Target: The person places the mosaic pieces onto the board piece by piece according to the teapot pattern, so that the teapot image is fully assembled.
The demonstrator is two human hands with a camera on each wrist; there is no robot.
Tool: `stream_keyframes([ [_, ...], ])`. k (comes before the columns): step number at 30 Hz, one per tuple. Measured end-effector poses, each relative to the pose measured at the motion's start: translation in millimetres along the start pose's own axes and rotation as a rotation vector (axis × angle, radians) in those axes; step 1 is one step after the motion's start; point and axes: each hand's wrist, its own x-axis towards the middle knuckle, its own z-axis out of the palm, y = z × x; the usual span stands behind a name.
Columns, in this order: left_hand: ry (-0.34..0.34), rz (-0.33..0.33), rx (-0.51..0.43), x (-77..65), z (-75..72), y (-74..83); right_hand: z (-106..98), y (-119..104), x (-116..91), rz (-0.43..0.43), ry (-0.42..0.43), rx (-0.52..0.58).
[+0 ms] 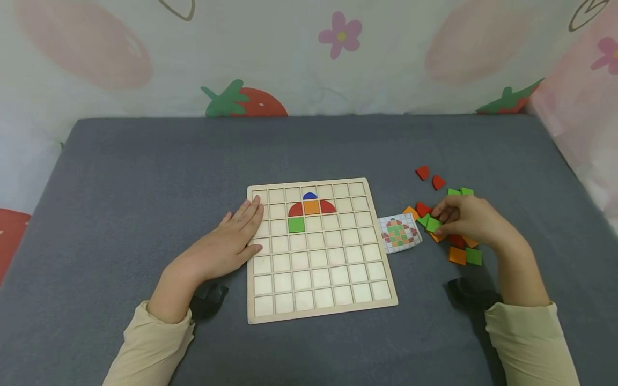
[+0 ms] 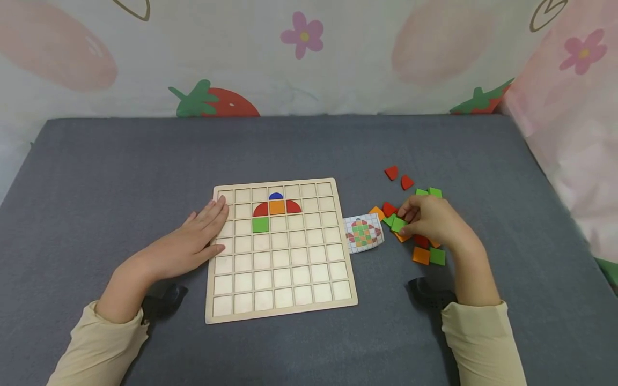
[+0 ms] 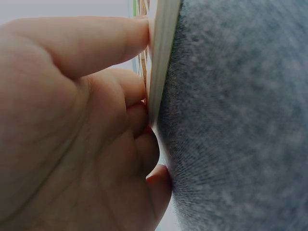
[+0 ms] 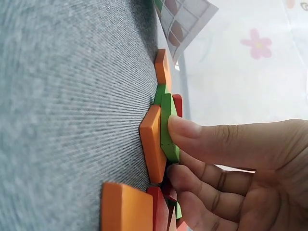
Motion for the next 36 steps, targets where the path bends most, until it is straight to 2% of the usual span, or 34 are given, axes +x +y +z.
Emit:
stream_keyframes([
  [24, 0.0, -0.001, -0.008, -1.2, -1.1, 0.3, 3.1, -2.0, 2.2, -0.016, -0.001, -0.028],
  [30, -0.009, 0.002, -0.015, -1.6, -2.2, 0.5, 2.2, 0.3, 1.0, -0.028, -0.005, -0.005],
  [36, -0.01, 0.0, -0.015, -1.2, -2.1, -0.3, -2.3, -2.6, -1.7, -0.018, 0.032, 0.043],
])
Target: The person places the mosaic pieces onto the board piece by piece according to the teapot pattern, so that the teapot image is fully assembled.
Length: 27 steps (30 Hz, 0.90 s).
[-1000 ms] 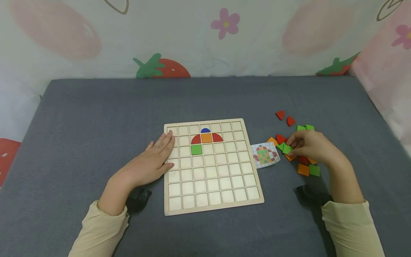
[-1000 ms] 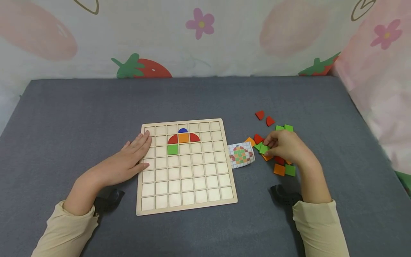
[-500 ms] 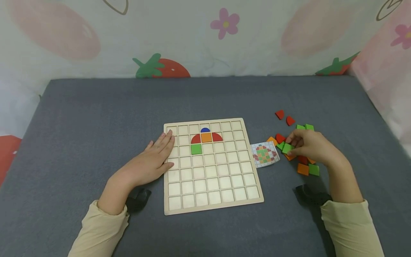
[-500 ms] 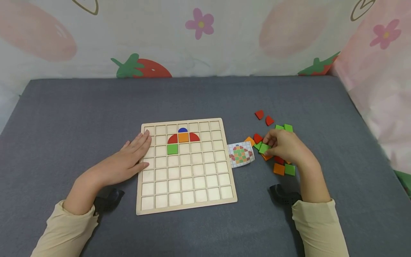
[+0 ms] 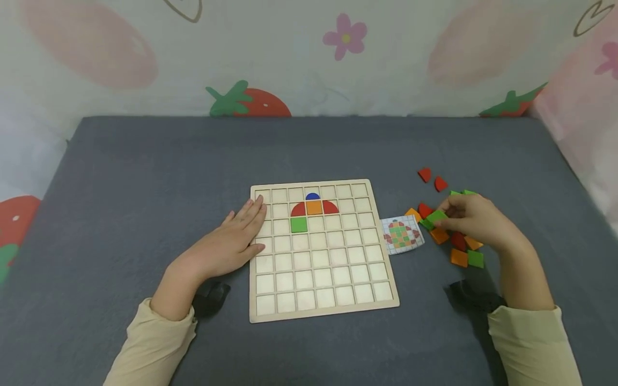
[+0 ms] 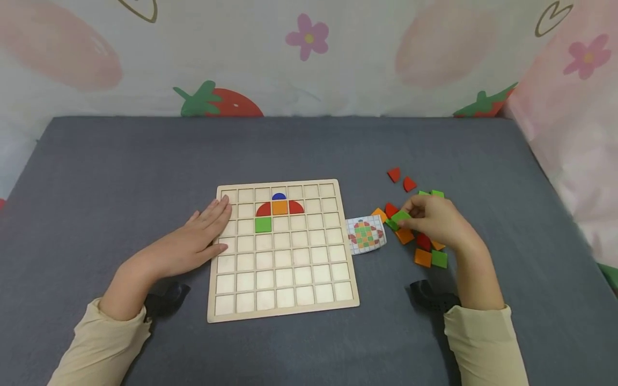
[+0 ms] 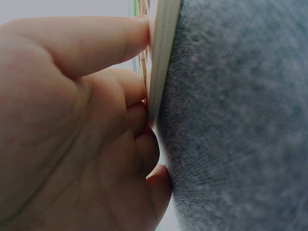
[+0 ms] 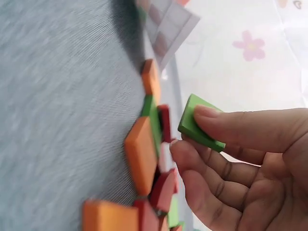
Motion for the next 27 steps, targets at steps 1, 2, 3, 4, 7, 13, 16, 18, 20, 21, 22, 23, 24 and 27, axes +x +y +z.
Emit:
stream_keyframes([
  [1, 0.0, -0.001, 0.002, 0.1, 0.1, -0.1, 0, -2, 0, 0.0, 0.007, 0.01],
  [2, -0.001, -0.002, 0.004, 0.2, 0.3, -0.4, 0, -4, 0, -0.006, 0.013, 0.014],
  [3, -0.001, -0.004, 0.003, 0.2, 0.3, -0.4, 0, -7, 0, -0.016, 0.019, 0.021],
  [4, -0.001, -0.007, 0.002, 0.3, 0.4, -0.5, -1, -10, 1, -0.032, 0.023, 0.024],
  [7, -0.004, -0.009, 0.003, 0.6, 1.0, -1.1, -1, -22, 4, -0.088, 0.033, 0.024],
  [13, -0.007, -0.006, 0.004, 0.9, 1.3, -1.5, 3, -46, 13, -0.177, 0.007, 0.029],
  [16, -0.007, -0.005, 0.003, 1.0, 1.3, -0.7, 7, -55, 18, -0.21, -0.018, 0.04],
  [18, -0.006, -0.006, 0.003, 0.9, 1.2, 0.0, 10, -60, 22, -0.225, -0.033, 0.046],
  [20, -0.001, -0.007, 0.005, 0.8, 1.0, 0.4, 13, -65, 25, -0.237, -0.046, 0.06],
  [21, 0.0, -0.007, 0.006, 0.6, 0.9, 0.7, 14, -68, 27, -0.239, -0.051, 0.068],
  [22, 0.002, -0.007, 0.007, 0.3, 0.8, 0.8, 15, -70, 28, -0.243, -0.056, 0.077],
  [23, 0.005, -0.006, 0.009, 0.0, 0.6, 0.9, 17, -72, 30, -0.25, -0.061, 0.088],
  [24, 0.009, -0.004, 0.009, -0.3, 0.5, 0.9, 18, -75, 32, -0.255, -0.065, 0.098],
  [27, 0.016, 0.001, 0.009, -0.4, 0.9, 1.1, 21, -84, 36, -0.265, -0.072, 0.123],
])
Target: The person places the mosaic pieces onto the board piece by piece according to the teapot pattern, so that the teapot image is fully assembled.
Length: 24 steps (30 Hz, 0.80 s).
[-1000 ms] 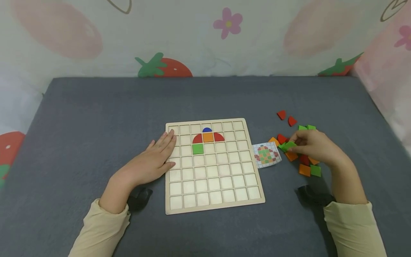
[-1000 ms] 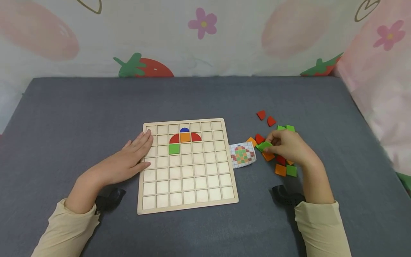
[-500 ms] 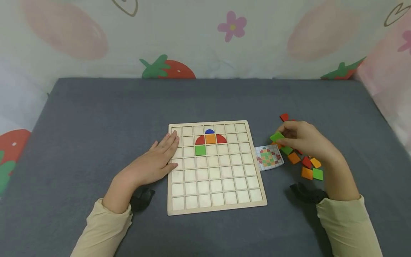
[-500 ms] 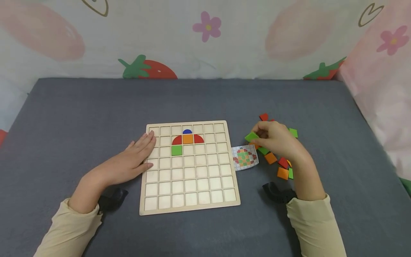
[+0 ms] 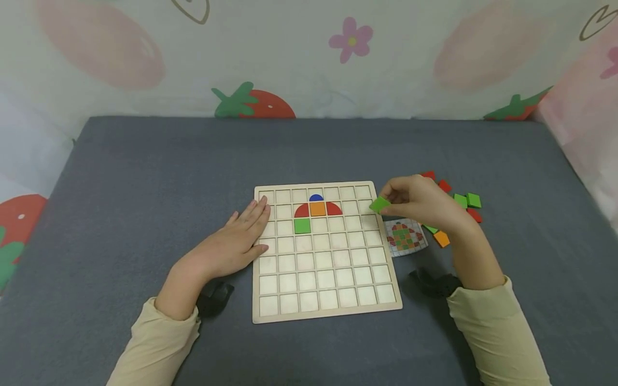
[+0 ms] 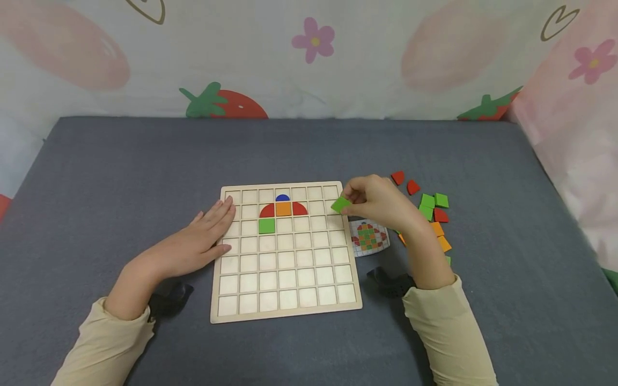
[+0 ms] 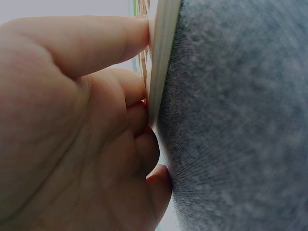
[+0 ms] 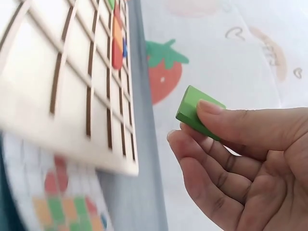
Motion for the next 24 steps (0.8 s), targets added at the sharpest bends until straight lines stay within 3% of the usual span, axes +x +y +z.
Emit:
stream_keyframes([
  [9, 0.011, -0.003, 0.003, 0.5, 1.7, -0.3, 18, -21, 23, -0.027, -0.007, -0.025],
  [24, -0.002, -0.003, 0.0, 0.1, 2.3, -1.3, 50, -35, 44, -0.091, -0.094, -0.016],
])
